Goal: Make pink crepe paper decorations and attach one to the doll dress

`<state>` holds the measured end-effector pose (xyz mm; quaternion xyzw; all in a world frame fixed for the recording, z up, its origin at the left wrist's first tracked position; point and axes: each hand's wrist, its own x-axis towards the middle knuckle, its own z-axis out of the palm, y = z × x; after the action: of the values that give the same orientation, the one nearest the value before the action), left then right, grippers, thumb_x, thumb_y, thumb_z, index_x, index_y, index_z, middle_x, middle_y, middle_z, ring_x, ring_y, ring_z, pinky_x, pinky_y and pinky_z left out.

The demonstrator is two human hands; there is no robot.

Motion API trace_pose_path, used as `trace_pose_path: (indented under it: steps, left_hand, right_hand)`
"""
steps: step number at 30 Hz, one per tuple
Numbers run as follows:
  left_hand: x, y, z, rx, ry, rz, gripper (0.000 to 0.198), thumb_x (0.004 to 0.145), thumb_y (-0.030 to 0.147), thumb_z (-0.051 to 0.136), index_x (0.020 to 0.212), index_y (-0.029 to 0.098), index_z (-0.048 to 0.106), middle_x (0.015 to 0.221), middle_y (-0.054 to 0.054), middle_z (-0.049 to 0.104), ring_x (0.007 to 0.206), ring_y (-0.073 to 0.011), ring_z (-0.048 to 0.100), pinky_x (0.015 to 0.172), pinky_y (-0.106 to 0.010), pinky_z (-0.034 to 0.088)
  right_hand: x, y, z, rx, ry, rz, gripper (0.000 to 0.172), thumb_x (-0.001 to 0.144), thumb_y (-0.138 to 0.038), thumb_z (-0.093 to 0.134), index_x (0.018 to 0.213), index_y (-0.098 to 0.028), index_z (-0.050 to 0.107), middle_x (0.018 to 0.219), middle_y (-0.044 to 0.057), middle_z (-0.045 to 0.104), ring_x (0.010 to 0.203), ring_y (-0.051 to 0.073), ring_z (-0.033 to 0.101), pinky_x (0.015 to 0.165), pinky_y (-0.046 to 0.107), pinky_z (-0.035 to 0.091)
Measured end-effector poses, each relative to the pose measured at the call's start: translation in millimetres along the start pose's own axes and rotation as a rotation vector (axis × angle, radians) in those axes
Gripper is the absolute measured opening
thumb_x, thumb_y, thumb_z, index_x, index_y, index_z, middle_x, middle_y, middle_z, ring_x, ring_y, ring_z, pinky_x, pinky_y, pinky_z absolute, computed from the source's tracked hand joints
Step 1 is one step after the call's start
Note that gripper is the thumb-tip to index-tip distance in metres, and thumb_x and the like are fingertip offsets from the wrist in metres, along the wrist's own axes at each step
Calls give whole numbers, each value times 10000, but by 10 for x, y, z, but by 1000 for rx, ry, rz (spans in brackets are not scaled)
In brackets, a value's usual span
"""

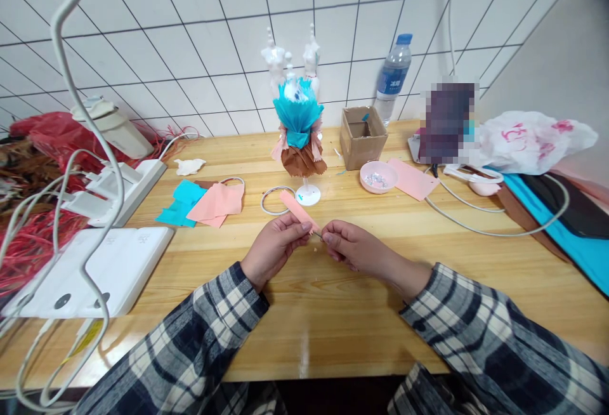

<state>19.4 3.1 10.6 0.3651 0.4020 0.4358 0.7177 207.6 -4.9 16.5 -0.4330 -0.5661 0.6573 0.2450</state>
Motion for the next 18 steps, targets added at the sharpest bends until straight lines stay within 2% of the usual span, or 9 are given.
trace_pose_path:
  steps: [4, 7, 10, 13, 15, 18]
  left_hand:
    - [5, 9, 3, -16, 24, 5, 137, 741, 198, 767, 838, 125, 703, 829, -19, 691, 709, -72, 589, 684, -171, 486]
    - [1, 16, 10, -34, 65, -1, 153, 733, 214, 776, 829, 123, 700, 830, -22, 691, 710, -72, 595, 681, -169, 494]
    - [-7, 20, 21, -74, 123, 4, 176, 713, 232, 794, 811, 123, 697, 808, -17, 686, 689, -65, 593, 662, -159, 491]
    - [-13, 22, 39, -130, 195, 44, 201, 688, 241, 813, 807, 128, 696, 806, -9, 681, 682, -58, 590, 651, -152, 486]
    - [-16, 23, 51, -144, 222, 60, 218, 671, 239, 825, 810, 134, 694, 811, -6, 683, 676, -59, 588, 649, -156, 485]
    - [-21, 15, 60, -114, 220, 63, 231, 657, 248, 833, 798, 131, 693, 791, -8, 680, 668, -62, 579, 641, -161, 474]
  right_hand:
    - [7, 27, 0, -11, 3, -3, 230, 922, -422, 444, 843, -207, 466, 614, -64, 461, 468, 74, 352, 426, 197, 269]
    - [5, 43, -35, -97, 41, -61, 200, 910, -420, 472, 897, -220, 476, 645, -59, 493, 506, 94, 419, 465, 213, 321]
    - [-7, 44, -119, -418, 160, -173, 167, 879, -386, 554, 909, -229, 509, 670, -46, 549, 613, 128, 502, 571, 247, 365]
    - [-13, 49, -203, -771, 250, -219, 121, 872, -334, 586, 947, -242, 563, 745, -23, 626, 673, 157, 547, 619, 278, 370]
    - [-8, 54, -229, -905, 263, -275, 96, 851, -282, 618, 933, -235, 601, 824, 1, 657, 754, 179, 576, 662, 295, 392]
    - [0, 30, -267, -958, 265, -447, 123, 824, -277, 664, 933, -226, 642, 909, 32, 672, 879, 207, 584, 768, 321, 422]
